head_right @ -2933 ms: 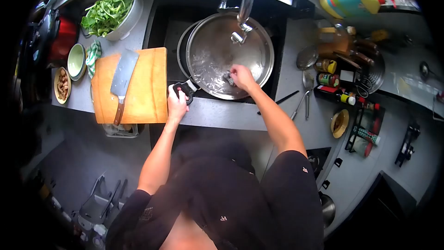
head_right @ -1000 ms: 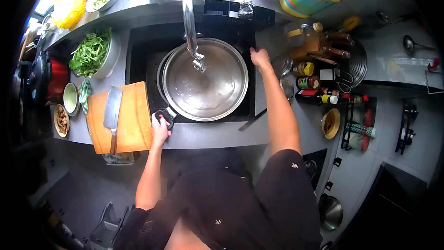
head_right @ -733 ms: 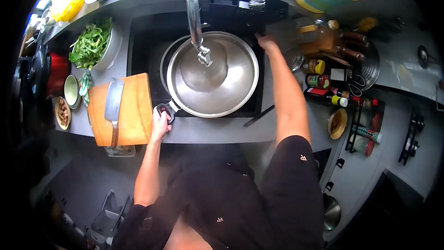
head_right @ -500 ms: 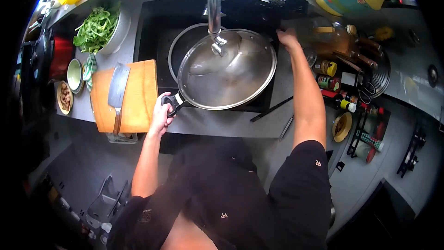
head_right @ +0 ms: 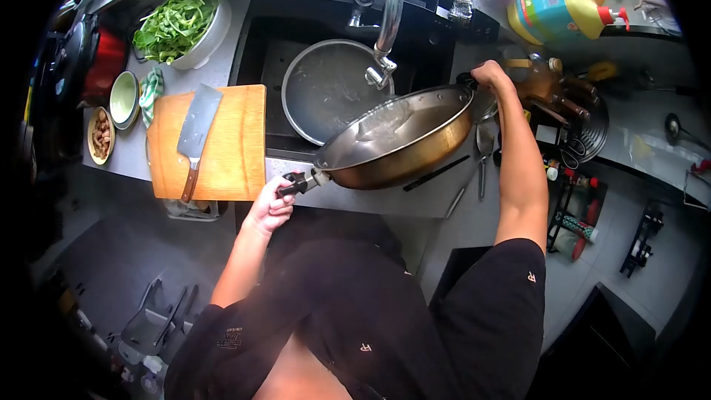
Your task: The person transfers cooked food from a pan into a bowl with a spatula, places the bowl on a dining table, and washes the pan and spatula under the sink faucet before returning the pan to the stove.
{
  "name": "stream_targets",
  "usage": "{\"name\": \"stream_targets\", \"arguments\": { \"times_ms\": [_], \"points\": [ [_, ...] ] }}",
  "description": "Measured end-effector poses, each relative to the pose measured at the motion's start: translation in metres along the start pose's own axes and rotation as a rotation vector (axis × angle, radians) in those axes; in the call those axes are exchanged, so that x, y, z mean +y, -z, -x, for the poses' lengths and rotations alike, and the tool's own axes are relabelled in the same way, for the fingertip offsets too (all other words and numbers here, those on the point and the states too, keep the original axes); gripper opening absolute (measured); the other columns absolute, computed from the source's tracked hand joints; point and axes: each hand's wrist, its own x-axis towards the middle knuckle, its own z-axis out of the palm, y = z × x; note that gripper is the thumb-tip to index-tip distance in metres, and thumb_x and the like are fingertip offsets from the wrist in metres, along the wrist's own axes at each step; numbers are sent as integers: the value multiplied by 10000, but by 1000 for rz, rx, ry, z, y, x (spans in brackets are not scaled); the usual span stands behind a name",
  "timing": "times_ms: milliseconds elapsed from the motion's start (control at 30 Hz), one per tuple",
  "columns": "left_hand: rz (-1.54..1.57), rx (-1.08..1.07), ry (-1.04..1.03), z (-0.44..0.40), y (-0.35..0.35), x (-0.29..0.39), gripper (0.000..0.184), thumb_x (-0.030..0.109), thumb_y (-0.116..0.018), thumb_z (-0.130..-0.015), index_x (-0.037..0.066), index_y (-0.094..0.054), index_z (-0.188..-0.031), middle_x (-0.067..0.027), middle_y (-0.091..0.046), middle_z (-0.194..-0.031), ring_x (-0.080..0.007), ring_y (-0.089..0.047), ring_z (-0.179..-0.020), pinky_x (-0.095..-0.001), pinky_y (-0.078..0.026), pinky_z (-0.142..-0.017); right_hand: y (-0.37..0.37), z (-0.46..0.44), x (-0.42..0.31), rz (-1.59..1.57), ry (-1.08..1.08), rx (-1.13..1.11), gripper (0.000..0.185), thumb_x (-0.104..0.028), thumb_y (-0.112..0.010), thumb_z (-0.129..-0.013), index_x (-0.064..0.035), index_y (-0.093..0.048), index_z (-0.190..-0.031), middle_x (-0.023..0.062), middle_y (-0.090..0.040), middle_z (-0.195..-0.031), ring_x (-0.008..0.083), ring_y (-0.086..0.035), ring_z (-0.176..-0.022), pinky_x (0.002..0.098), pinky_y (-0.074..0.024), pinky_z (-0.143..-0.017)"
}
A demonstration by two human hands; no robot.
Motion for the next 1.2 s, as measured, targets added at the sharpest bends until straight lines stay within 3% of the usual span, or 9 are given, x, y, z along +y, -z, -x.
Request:
{"name": "stream_targets", "arguments": {
  "times_ms": [200, 233, 367, 467, 567, 700, 833, 1067, 1200],
  "points": [
    [75, -119, -43, 17, 7, 6, 247, 103, -494, -929, 113, -602, -1151, -78, -566, -620, -39, -367, -331, -158, -302, -295, 41, 30, -40, -113, 147, 49, 288, -157, -600, -860, -8, -718, -1077, 49, -619, -702, 144, -554, -590, 323, -446, -511],
    [68, -117, -38, 20, 8, 6, 246, 102, -495, -928, 114, -603, -1149, -77, -566, -618, -39, -366, -330, -158, -302, -294, 51, 58, -59, -158, 178, 101, 268, -163, -612, -830, -7, -741, -1006, 107, -681, -743, 170, -604, -662, 360, -497, -594],
    [62, -102, 7, 24, 28, -7, 248, 93, -496, -918, 107, -597, -1144, -80, -551, -613, -38, -370, -334, -150, -295, -290, 35, 40, -32, 205, 231, -5, 232, -163, -601, -862, -36, -748, -989, 22, -628, -693, 125, -533, -593, 319, -451, -525],
    [31, -94, 10, 26, 36, -8, 271, 86, -492, -914, 91, -561, -1176, -60, -535, -634, -36, -380, -354, -150, -291, -293, 21, 32, 4, 342, 377, 1, 242, -148, -592, -846, -28, -748, -987, 51, -714, -812, 160, -617, -733, 340, -517, -697],
    [-50, -98, -90, 45, 10, 11, 279, 89, -493, -918, 82, -548, -1191, -44, -540, -650, -39, -379, -358, -156, -290, -300, 60, 86, -35, -43, 208, 76, 314, -126, -562, -848, -34, -728, -1098, 52, -724, -885, 158, -636, -775, 326, -524, -720],
    [-110, -94, -150, 54, 7, 12, 290, 95, -493, -915, 88, -545, -1200, -42, -541, -676, -39, -378, -359, -158, -283, -303, 70, 100, -32, -240, 278, 87, 336, -110, -542, -863, -34, -706, -1146, 42, -674, -790, 123, -564, -611, 302, -462, -530],
    [-154, -30, 40, 52, 42, -7, 288, 114, -513, -906, 121, -588, -1183, -64, -540, -621, -22, -355, -341, -143, -281, -294, 18, 143, -11, -71, 63, -17, 305, -155, -568, -860, -34, -731, -1086, 17, -635, -742, 121, -514, -570, 320, -438, -498],
    [-343, -164, -240, 82, 6, 9, 330, 82, -479, -909, 72, -507, -1238, -34, -555, -728, -65, -385, -360, -171, -271, -293, 65, 209, -32, -334, 158, 192, 365, -83, -518, -868, -29, -683, -1189, 31, -668, -778, 104, -514, -525, 276, -402, -451],
    [-311, -75, -119, 78, 42, -2, 321, 80, -487, -895, 80, -522, -1214, -37, -555, -719, -58, -372, -355, -173, -272, -291, 3, 168, 40, -293, 38, 48, 365, -95, -516, -862, -62, -703, -1174, 9, -634, -738, 90, -493, -547, 292, -401, -457]
  ]
}}
